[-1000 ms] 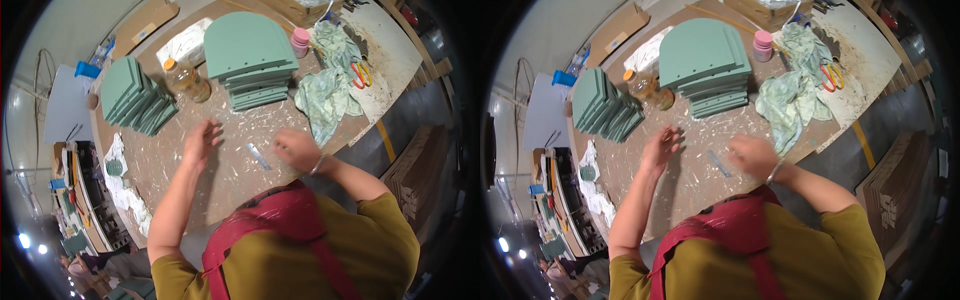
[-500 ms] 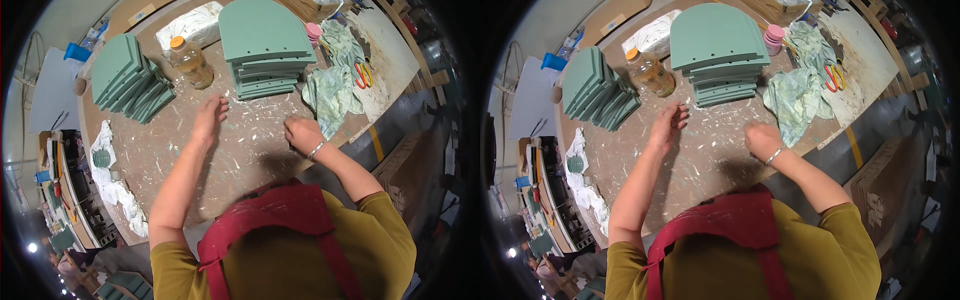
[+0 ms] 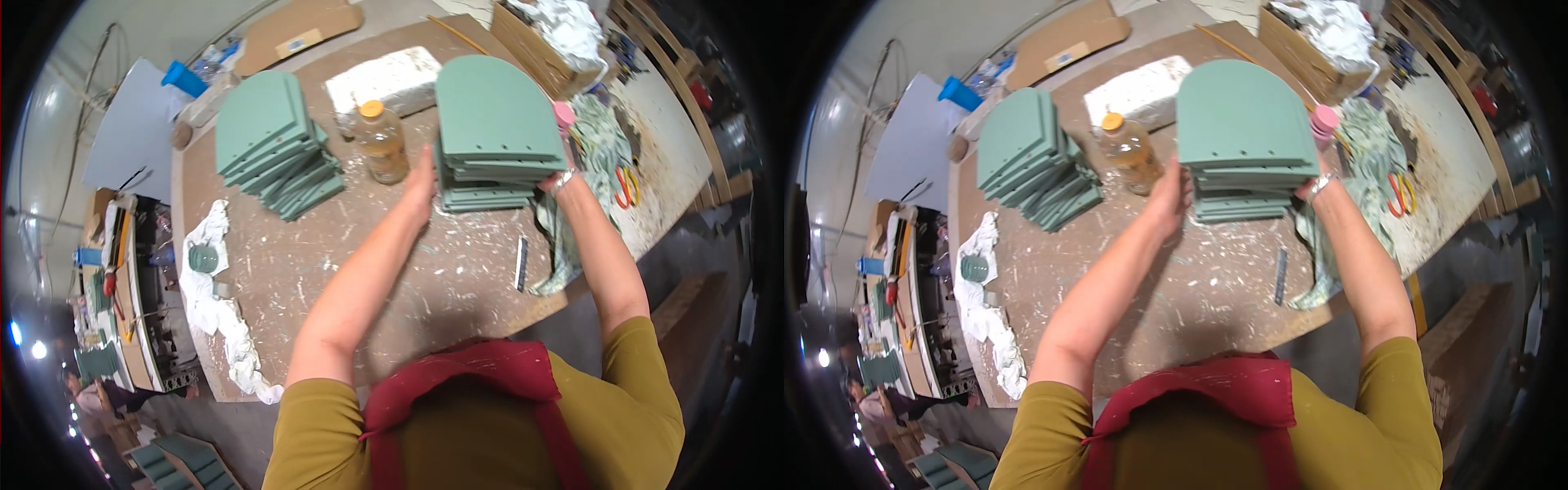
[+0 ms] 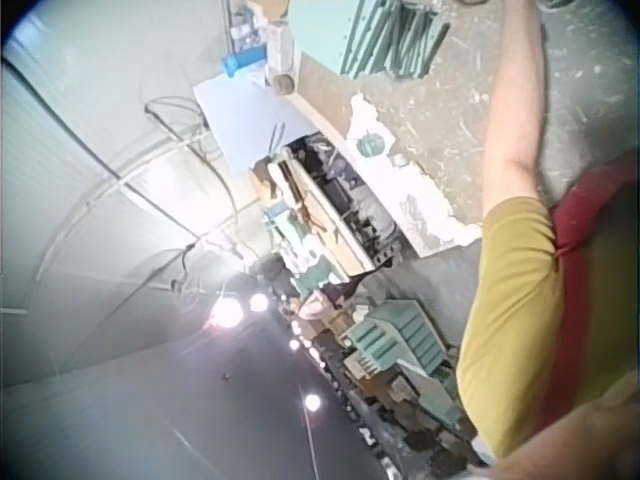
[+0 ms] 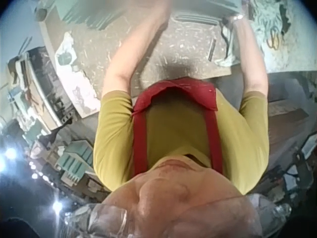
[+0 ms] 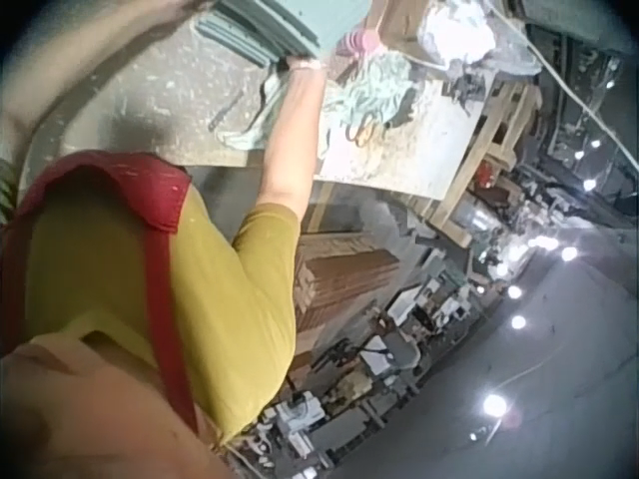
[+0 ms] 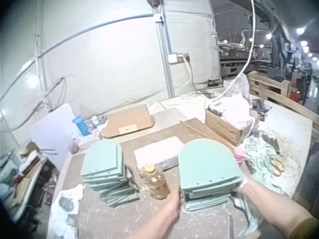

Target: The person cleans green wooden furniture panels using a white cloth and a green scouring pad, wiping the surfaces and edges before stacking them.

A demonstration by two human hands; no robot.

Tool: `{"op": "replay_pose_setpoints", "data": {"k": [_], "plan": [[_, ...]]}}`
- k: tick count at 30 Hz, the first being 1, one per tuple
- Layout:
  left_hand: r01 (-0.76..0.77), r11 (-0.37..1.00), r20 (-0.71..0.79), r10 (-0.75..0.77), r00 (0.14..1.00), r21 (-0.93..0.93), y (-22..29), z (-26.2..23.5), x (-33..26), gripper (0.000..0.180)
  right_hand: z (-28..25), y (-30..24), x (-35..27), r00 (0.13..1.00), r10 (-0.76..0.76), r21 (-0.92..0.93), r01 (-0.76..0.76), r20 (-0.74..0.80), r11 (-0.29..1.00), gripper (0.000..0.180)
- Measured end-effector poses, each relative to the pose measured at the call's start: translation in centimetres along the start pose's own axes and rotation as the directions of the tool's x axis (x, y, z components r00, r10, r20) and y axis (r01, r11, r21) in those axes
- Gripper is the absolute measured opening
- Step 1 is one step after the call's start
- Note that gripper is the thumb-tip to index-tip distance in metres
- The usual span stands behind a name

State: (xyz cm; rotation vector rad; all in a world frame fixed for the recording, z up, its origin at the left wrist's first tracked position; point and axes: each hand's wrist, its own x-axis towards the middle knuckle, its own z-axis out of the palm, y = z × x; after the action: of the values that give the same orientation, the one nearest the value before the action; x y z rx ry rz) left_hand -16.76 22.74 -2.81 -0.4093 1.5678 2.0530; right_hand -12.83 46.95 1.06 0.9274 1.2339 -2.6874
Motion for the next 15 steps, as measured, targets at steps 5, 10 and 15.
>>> {"op": "replay_pose_setpoints", "data": {"k": [5, 10, 15], "plan": [[0.082, 0.994, 0.249, -0.061, 0.967, -0.077, 0.0, 1.0, 0.9, 0.078, -0.7, 1.2, 2.3, 0.991, 0.097, -0.005, -0.097, 0.089, 0.995, 0.03], [0.025, 0.982, 0.268, 0.026, 0.963, -0.185, -0.2, 2.3, -1.3, 0.056, -1.1, 3.0, 1.4, 0.983, 0.134, -0.017, -0.132, 0.124, 0.991, 0.03], [0.09, 0.985, 0.224, -0.055, 0.973, -0.145, -1.7, -0.4, -5.2, 0.052, 0.0, 5.7, -1.7, 0.97, 0.166, -0.014, -0.167, 0.176, 0.986, 0.03]]}}
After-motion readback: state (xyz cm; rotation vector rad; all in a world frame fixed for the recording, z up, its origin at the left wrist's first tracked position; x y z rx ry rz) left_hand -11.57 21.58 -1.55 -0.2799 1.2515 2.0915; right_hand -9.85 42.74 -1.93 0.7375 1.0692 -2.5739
